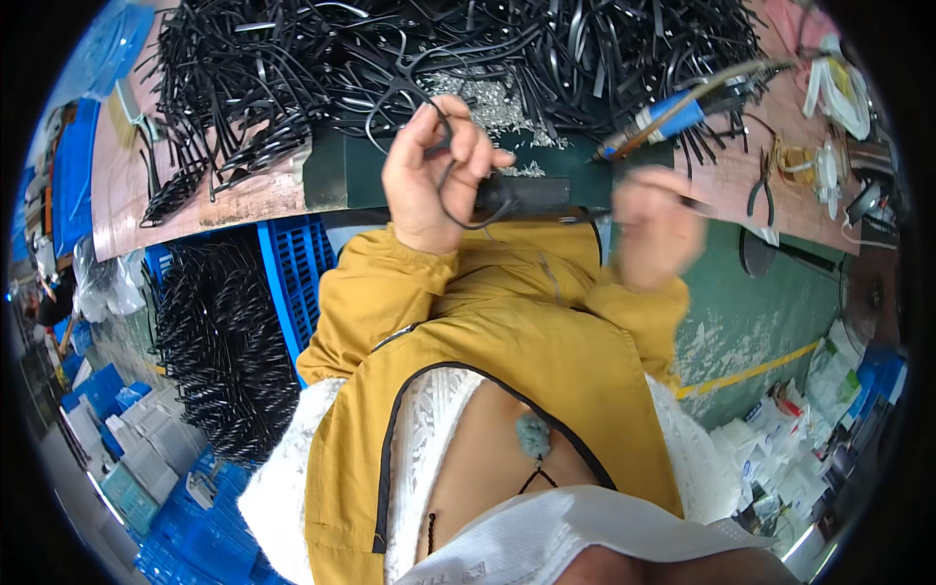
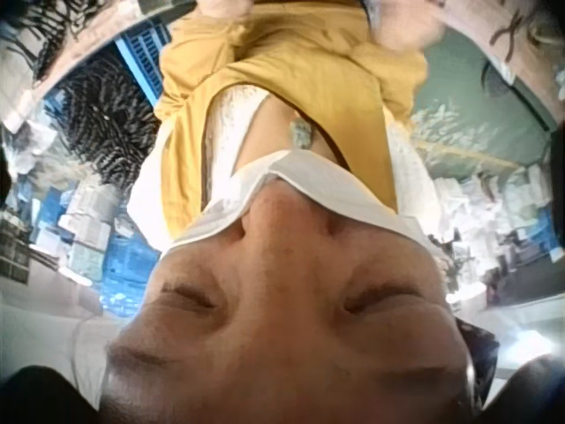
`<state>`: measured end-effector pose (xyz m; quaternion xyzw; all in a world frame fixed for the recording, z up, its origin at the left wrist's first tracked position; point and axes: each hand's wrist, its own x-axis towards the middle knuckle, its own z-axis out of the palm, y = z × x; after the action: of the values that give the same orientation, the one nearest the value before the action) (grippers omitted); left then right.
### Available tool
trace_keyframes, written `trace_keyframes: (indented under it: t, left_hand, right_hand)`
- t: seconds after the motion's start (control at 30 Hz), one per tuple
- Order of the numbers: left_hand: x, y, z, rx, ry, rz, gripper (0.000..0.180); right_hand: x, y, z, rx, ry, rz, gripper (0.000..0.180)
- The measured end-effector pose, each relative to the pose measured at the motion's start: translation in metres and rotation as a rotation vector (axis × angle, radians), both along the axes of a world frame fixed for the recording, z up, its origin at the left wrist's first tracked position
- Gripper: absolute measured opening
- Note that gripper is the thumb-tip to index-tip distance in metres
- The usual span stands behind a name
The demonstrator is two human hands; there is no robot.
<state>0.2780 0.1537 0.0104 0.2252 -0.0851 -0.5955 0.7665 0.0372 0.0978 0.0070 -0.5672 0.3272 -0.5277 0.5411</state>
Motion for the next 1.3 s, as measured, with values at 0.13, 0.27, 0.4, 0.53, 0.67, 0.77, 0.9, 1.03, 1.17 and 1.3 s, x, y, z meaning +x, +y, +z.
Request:
trace_keyframes:
  t: [0.13,0.27,0.4,0.53,0.67,0.77,0.9,1.03,1.17,1.3]
  left_hand:
    - [-0.025,0.002,0.010,-0.031,-0.151,0.107,0.037]
    - [0.000,0.017,0.027,0.002,-0.785,0.291,0.074]
    - [0.016,0.031,0.027,-0.166,-2.276,0.313,0.071]
    - [-0.003,0.029,0.014,-0.196,-1.969,0.374,0.032]
    - [-0.036,0.020,-0.001,-0.167,-0.617,0.337,0.018]
    - [-0.045,0.018,-0.023,-0.076,-0.747,0.294,0.014]
    - [-0.037,0.053,-0.060,-0.182,-0.843,0.284,0.040]
    - [-0.033,0.081,-0.083,-0.130,-0.958,0.187,0.064]
    - [-0.036,0.082,-0.086,-0.135,-1.024,0.196,0.065]
    - [-0.039,0.079,-0.086,-0.083,-1.052,0.247,0.065]
  right_hand:
    - [0.063,0.026,-0.003,-0.122,0.388,0.315,0.014]
    - [0.059,0.012,0.010,0.339,0.206,0.406,0.021]
    - [0.043,0.000,0.025,0.259,0.384,0.668,0.023]
    - [0.046,0.001,0.028,0.024,0.080,0.443,0.033]
    - [0.060,0.004,0.007,-0.205,-0.326,0.114,0.020]
    - [0.060,0.007,-0.012,-0.346,0.314,0.133,0.006]
    - [0.050,0.010,-0.026,0.043,0.267,0.073,0.009]
    - [0.055,0.009,-0.034,0.126,0.276,0.159,0.013]
    - [0.064,0.007,-0.038,0.125,0.124,0.107,0.013]
    - [0.065,0.005,-0.039,0.062,0.262,0.107,0.012]
